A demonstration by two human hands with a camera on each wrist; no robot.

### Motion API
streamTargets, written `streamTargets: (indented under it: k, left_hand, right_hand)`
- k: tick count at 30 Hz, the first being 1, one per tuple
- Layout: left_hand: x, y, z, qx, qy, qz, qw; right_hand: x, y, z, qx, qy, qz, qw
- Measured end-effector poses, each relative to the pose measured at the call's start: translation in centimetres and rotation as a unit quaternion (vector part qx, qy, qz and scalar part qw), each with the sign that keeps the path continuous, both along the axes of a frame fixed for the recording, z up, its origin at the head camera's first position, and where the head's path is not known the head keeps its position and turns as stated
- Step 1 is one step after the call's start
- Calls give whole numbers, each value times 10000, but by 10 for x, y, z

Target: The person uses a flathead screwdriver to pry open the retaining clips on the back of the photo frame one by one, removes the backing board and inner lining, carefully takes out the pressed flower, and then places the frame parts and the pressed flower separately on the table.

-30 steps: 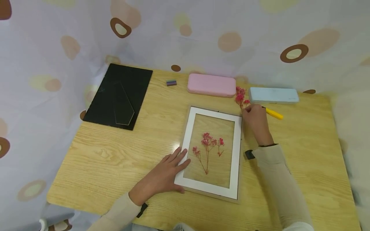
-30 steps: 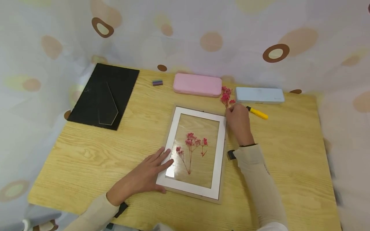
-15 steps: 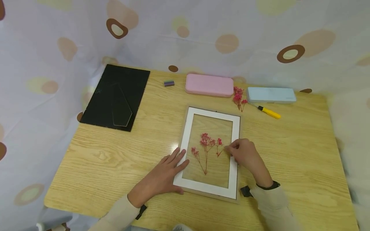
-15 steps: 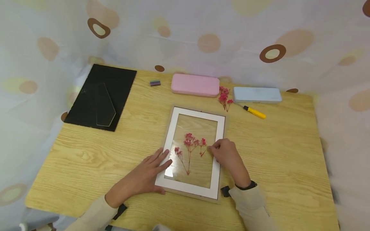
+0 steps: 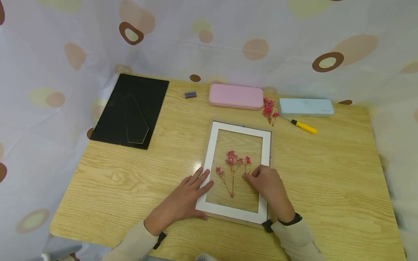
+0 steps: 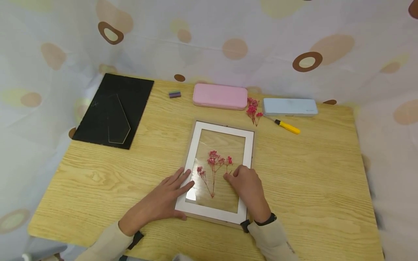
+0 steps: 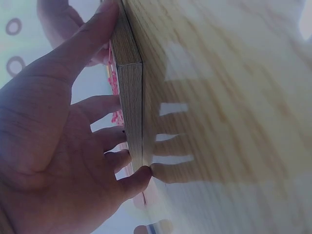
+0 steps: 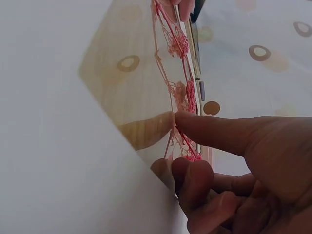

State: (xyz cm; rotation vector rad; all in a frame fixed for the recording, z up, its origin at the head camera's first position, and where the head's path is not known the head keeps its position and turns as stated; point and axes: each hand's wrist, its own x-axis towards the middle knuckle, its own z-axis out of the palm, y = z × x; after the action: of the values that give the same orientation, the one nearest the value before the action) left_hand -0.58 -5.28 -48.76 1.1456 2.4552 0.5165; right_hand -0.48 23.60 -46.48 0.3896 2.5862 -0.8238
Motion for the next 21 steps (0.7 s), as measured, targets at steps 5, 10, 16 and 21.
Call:
streamTargets:
  k: [5,10,16,21]
  left_hand:
    - [0,0,-1,-22,25,-1,10000]
    - [0,0,-1,21,17,-2,10000]
    - [0,0,0,69,81,-23,9999]
    - [0,0,2,42,80,-34,10000]
  right_hand:
    - [0,-4,0,-13,90,34,10000]
    - [1,-6,0,63,215,148,9996]
    - [2,-7,0,252,368,275,9986]
    - [1,-6,2,192,448,300,9984]
